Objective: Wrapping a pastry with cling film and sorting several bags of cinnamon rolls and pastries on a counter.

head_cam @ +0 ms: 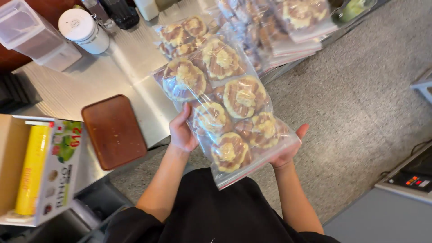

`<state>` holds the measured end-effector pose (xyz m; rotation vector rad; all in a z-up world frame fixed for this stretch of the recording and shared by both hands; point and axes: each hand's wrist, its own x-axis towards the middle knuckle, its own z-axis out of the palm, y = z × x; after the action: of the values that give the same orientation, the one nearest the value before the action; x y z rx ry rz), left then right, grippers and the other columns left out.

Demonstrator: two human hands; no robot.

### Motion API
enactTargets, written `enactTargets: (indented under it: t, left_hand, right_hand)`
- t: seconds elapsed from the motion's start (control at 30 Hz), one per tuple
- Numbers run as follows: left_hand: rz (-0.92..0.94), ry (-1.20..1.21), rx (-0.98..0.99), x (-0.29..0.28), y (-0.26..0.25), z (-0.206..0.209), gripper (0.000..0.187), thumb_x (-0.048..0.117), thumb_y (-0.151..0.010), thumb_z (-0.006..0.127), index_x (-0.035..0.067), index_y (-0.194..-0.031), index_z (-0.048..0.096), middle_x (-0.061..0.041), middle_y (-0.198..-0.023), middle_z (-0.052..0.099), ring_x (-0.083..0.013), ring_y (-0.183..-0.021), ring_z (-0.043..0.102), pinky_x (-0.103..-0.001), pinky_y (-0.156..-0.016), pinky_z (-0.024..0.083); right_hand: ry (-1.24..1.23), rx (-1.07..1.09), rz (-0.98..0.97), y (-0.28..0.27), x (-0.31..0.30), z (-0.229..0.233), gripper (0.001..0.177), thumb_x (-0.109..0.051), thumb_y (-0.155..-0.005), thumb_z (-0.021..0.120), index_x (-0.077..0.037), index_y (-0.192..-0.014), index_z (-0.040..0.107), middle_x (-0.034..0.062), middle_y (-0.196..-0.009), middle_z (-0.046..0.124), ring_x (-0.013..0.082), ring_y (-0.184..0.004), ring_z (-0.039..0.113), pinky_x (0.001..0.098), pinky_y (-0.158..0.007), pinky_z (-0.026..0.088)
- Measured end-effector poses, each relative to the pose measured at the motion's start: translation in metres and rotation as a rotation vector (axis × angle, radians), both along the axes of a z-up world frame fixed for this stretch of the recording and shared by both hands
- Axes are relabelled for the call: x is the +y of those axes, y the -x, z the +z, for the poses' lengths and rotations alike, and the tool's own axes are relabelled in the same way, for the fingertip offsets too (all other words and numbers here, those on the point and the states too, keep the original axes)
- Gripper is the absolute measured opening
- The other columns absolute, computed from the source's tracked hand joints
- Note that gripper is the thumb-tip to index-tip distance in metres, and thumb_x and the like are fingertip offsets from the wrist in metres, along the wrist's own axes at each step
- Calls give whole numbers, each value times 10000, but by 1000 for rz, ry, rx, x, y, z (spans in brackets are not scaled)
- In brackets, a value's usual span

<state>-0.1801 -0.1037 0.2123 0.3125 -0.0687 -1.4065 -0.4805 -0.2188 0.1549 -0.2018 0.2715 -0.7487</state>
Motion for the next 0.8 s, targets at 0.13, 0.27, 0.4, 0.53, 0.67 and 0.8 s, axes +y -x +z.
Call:
enactTargets:
  t: [0.13,0.27,0.4,0.53,0.67,0.8]
  left_hand:
    - [5,6,25,-30,43,19,595,395,-1073,496,-20,-1496,444,-214,-1392,611,-364,-1271,618,-525,-1095,494]
    - [2,-56,-52,-68,63,40,588,398,-1066,501,-5,-1492,449,-205,-1372,617,-353,-1239,634,-517,-1060,520]
    - [-22,-119,-142,-109,67,56,607,415,-1040,520,12,-1489,457,-187,-1364,622,-340,-1226,639,-507,-1043,529]
    - [-45,-184,-214,-139,54,39,622,418,-1016,533,35,-1499,455,-171,-1382,613,-327,-1241,630,-484,-1047,525]
    - [102,-143,-220,-148,30,12,617,374,-1027,561,36,-1529,441,-166,-1439,584,-336,-1291,596,-494,-1097,490]
    - [314,-39,-145,-143,5,2,619,367,-1019,562,37,-1531,452,-178,-1479,575,-378,-1326,586,-547,-1125,467]
  right_hand:
    - [-38,-211,162,32,-38,61,1266,-877,-845,510,170,-1537,347,345,-1564,440,458,-1411,476,591,-1164,399]
    - [262,53,262,39,-90,102,1109,-644,-855,702,162,-1533,357,323,-1501,505,398,-1341,557,533,-1107,478]
    - [455,320,345,53,-153,77,909,-282,-848,838,147,-1511,388,281,-1418,567,343,-1258,610,479,-1063,515]
    - [505,333,354,43,-185,100,875,-265,-852,834,139,-1505,416,261,-1403,594,332,-1254,613,467,-1073,509]
    - [632,278,378,26,-235,130,789,-452,-973,687,101,-1490,462,240,-1431,602,352,-1315,605,471,-1102,512]
    - [765,379,257,27,-290,132,643,-472,-1097,533,61,-1454,499,258,-1415,607,406,-1296,623,522,-980,560]
